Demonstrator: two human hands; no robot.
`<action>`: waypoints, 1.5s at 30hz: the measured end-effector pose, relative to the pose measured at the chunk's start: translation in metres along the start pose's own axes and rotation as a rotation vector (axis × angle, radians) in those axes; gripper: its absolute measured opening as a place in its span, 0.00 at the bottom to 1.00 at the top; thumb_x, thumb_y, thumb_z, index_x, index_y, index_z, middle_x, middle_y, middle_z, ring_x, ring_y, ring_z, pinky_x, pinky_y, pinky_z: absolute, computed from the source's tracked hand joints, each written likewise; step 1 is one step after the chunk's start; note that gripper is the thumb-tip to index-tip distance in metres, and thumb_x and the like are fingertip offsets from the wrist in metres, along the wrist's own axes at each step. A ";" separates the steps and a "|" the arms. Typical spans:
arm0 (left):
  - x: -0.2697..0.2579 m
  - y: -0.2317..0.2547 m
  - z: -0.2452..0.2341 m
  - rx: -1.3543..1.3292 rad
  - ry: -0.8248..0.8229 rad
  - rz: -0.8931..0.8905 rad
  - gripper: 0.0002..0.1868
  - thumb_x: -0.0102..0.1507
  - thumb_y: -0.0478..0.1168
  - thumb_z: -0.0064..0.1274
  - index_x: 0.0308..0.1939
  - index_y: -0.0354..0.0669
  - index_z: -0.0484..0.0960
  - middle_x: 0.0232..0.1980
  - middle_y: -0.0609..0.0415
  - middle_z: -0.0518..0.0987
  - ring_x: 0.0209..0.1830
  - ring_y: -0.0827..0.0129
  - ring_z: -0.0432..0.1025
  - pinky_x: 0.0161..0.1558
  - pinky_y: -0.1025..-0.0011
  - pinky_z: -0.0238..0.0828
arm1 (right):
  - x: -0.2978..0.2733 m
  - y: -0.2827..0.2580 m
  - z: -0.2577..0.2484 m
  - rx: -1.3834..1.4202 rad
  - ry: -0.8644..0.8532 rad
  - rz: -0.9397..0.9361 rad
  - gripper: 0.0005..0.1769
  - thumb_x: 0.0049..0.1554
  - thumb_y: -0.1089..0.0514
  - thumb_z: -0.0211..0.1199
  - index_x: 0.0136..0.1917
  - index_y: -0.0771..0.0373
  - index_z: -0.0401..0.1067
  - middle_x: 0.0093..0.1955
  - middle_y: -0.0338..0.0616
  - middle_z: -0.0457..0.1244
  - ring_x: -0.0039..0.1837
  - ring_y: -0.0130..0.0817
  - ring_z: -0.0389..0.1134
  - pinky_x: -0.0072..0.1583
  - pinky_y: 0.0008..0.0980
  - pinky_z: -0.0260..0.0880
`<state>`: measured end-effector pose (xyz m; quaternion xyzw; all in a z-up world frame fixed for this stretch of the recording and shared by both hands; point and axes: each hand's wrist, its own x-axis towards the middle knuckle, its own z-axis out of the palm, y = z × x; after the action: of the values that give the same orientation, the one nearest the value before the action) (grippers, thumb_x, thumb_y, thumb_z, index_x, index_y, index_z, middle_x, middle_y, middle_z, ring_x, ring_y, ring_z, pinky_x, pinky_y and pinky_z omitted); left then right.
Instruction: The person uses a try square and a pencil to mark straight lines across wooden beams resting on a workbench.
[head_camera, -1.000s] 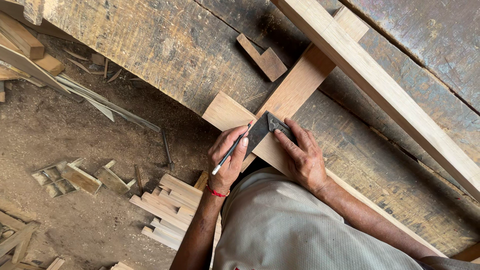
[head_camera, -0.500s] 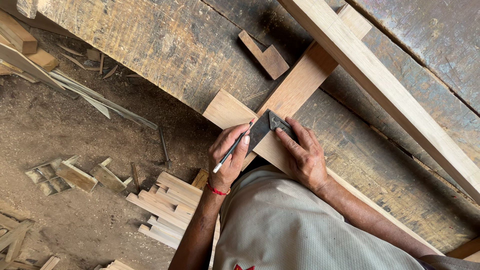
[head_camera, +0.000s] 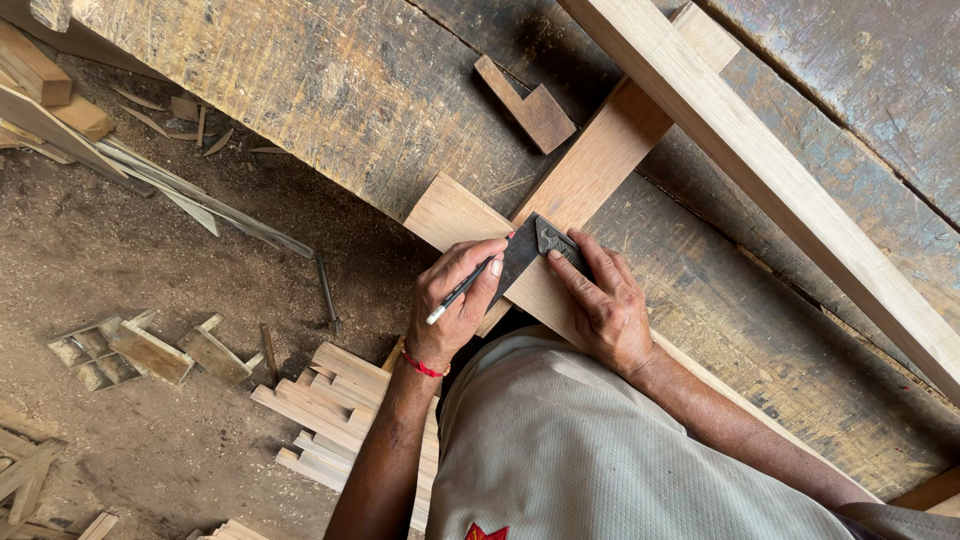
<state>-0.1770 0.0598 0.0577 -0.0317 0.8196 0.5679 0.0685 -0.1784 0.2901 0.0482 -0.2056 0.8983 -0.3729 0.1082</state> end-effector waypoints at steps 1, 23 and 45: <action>-0.001 0.001 -0.002 0.004 -0.003 0.006 0.10 0.71 0.34 0.53 0.56 0.36 0.80 0.52 0.46 0.84 0.51 0.60 0.81 0.50 0.67 0.80 | 0.000 0.000 0.000 0.002 -0.001 0.002 0.40 0.46 0.77 0.59 0.71 0.57 0.70 0.74 0.60 0.59 0.66 0.57 0.67 0.64 0.48 0.73; -0.040 0.011 -0.048 0.157 0.127 -0.008 0.11 0.69 0.32 0.52 0.55 0.34 0.81 0.50 0.46 0.84 0.47 0.62 0.82 0.45 0.69 0.82 | 0.011 -0.003 0.006 0.033 -0.062 0.050 0.41 0.45 0.76 0.61 0.72 0.58 0.68 0.76 0.60 0.56 0.66 0.54 0.65 0.65 0.49 0.71; -0.019 0.000 -0.036 0.066 0.115 -0.021 0.11 0.70 0.32 0.52 0.56 0.36 0.81 0.50 0.47 0.84 0.48 0.64 0.82 0.46 0.70 0.82 | 0.034 -0.009 0.018 0.024 -0.038 0.041 0.30 0.59 0.71 0.60 0.73 0.55 0.68 0.75 0.60 0.57 0.68 0.52 0.66 0.66 0.46 0.73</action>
<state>-0.1607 0.0259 0.0730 -0.0706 0.8400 0.5372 0.0282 -0.2001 0.2579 0.0401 -0.1930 0.8957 -0.3772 0.1352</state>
